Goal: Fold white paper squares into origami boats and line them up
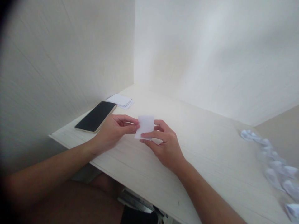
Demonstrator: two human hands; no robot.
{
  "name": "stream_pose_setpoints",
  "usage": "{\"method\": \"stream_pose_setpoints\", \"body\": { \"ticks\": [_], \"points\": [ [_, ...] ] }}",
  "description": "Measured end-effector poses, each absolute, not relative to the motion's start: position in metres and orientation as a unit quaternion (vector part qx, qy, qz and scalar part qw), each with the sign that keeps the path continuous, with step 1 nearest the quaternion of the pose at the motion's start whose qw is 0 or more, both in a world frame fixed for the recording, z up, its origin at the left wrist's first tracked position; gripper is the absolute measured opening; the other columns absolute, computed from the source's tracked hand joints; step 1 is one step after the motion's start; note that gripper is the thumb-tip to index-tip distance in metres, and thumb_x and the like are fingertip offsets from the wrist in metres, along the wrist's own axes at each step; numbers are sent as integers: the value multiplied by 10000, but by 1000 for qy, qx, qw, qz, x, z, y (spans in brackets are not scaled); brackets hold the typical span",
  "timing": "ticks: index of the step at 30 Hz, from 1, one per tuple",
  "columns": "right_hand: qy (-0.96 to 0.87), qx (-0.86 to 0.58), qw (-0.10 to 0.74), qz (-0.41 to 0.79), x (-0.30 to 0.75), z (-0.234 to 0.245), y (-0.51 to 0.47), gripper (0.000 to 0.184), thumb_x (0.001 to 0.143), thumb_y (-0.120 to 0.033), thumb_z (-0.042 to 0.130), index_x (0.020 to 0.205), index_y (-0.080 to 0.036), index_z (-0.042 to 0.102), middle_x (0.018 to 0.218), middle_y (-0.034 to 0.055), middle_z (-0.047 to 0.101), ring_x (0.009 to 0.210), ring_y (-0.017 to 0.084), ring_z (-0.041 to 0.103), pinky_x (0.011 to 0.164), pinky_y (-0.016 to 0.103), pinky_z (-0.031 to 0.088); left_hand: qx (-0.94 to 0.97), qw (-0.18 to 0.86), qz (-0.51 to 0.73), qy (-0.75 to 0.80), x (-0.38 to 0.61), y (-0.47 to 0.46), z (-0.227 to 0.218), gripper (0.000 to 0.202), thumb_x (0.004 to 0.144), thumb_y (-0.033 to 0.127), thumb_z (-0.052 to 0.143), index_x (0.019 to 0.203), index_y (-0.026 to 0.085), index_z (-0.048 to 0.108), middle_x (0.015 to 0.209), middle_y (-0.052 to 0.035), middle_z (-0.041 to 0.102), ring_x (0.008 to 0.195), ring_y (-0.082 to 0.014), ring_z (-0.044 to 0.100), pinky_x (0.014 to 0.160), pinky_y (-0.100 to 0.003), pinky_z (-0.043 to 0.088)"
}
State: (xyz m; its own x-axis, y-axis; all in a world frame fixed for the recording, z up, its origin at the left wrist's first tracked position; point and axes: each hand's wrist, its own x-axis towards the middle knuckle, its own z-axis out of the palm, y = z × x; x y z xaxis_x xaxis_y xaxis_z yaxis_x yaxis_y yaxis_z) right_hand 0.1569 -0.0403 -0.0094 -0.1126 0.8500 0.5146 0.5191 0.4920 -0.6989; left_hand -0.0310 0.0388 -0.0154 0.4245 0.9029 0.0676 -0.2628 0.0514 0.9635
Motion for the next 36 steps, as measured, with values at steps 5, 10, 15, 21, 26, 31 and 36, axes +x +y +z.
{"method": "stream_pose_setpoints", "body": {
  "ticks": [5, 10, 15, 21, 26, 31, 36],
  "points": [
    [-739, -470, 456, 158, 157, -8, -41, 102, 841, -206, 806, 883, -297, 819, 1166, 64, 675, 928, 209, 707, 776, 397, 612, 480, 704, 441, 283, -31, 40, -18, 204, 679, 190, 885, 849, 135, 787, 847, -57, 809, 764, -157, 758, 821, -332, 649],
    [-759, -476, 429, 114, 160, -6, -41, 296, 782, -217, 863, 1064, -283, 795, 1176, 83, 662, 937, 211, 687, 746, 370, 616, 478, 711, 414, 307, -31, 40, -18, 199, 682, 190, 885, 842, 134, 782, 871, -72, 804, 763, -161, 751, 740, -312, 652],
    [-758, -465, 447, 97, 162, -9, -40, 197, 867, -138, 752, 995, -277, 804, 1137, 74, 646, 948, 202, 684, 773, 367, 591, 523, 709, 385, 274, -33, 41, -23, 282, 685, 202, 898, 937, 142, 786, 804, -58, 806, 702, -149, 754, 679, -255, 615],
    [-703, -497, 479, 172, 155, -5, -42, 80, 900, -224, 734, 891, -258, 806, 1051, 61, 651, 896, 180, 670, 719, 317, 546, 579, 656, 410, 258, -31, 36, -21, 160, 726, 149, 849, 875, 142, 791, 747, -39, 790, 701, -153, 758, 669, -232, 600],
    [-625, -481, 550, 276, 149, -4, -41, 191, 908, -257, 715, 719, -236, 737, 972, 38, 677, 879, 169, 644, 731, 300, 519, 613, 605, 475, 178, -29, 29, -20, 90, 828, 187, 780, 902, 148, 812, 937, -69, 767, 820, -160, 750, 771, -294, 652],
    [-566, -497, 584, 303, 143, -4, -42, 256, 915, -301, 710, 673, -217, 695, 801, 4, 667, 732, 133, 585, 673, 279, 473, 658, 567, 478, 130, -30, 25, -19, 207, 774, 166, 846, 976, 204, 821, 1062, -67, 752, 931, -164, 745, 830, -292, 659],
    [-547, -507, 584, 319, 138, -2, -45, 251, 913, -346, 719, 703, -208, 723, 743, 1, 669, 681, 128, 577, 653, 280, 465, 692, 503, 489, 170, -30, 27, -22, 121, 828, 184, 802, 945, 207, 820, 1146, -89, 750, 992, -171, 736, 770, -254, 658]
  ]
}}
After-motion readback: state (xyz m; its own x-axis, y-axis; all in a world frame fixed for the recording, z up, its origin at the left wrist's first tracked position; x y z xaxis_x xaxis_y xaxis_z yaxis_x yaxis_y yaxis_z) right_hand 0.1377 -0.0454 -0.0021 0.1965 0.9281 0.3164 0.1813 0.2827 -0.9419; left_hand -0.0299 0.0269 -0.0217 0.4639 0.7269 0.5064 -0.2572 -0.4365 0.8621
